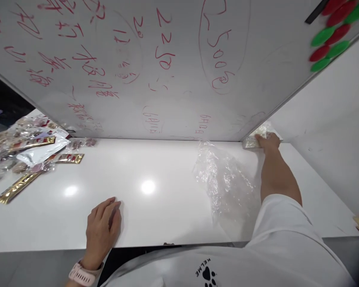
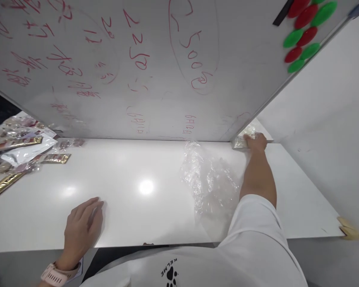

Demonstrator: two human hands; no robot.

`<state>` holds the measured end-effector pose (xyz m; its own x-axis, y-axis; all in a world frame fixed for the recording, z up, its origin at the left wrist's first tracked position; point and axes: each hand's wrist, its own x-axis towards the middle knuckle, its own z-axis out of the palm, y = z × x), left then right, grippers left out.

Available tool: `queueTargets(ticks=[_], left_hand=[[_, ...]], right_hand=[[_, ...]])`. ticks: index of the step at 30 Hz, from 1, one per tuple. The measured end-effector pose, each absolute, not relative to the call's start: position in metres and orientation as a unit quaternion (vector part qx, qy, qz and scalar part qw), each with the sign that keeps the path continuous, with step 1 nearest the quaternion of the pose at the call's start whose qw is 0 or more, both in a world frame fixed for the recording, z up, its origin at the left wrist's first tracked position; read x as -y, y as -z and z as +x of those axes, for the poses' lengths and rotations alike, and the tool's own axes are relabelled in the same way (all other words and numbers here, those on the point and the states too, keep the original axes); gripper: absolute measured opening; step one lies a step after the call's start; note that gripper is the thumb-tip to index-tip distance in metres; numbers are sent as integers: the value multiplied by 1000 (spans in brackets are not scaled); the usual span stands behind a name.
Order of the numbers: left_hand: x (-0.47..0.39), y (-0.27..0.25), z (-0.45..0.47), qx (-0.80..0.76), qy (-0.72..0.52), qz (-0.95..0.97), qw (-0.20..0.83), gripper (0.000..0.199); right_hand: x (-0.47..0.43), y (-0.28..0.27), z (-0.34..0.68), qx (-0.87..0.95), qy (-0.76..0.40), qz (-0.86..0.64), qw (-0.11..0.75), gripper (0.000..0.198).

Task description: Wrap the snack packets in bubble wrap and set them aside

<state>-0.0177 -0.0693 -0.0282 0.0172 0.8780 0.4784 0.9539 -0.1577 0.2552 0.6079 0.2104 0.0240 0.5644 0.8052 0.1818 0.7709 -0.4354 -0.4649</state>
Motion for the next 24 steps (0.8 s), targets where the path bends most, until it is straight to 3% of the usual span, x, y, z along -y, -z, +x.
queueTargets(ticks=[2,4,6,9,11,14,16,17,21,24], left_hand=[[69,28,-18,646,271,-710,73,23],[69,30,-19,646,268,-710,75,22],[69,31,-20,646,268,-711,73,22],[70,32,-20,642,275,-712,66,22],[70,32,-20,640,281,-713,63,21],[72,31,-20,637,287,-714,54,20],[72,30,-21,636,290,-714,43,19],[73,30,-21,636,293,-713,36,19],[74,30,-22,631,313,-710,13,19],[76,31,-22,628,326,-707,-7,20]], right_hand=[[-208,-13,603,401,-38,-884,239,88],[-203,-11,597,357,-46,-903,234,100],[-198,-22,588,368,-26,-900,232,94],[-174,-55,569,440,4,-864,246,68],[-140,-74,551,518,-76,-816,244,58],[-64,-76,517,663,-236,-698,131,67],[-18,-58,494,692,-218,-684,73,83],[0,-47,484,679,-196,-705,65,79],[26,-21,464,533,-120,-826,137,38],[17,-45,463,520,-48,-825,215,30]])
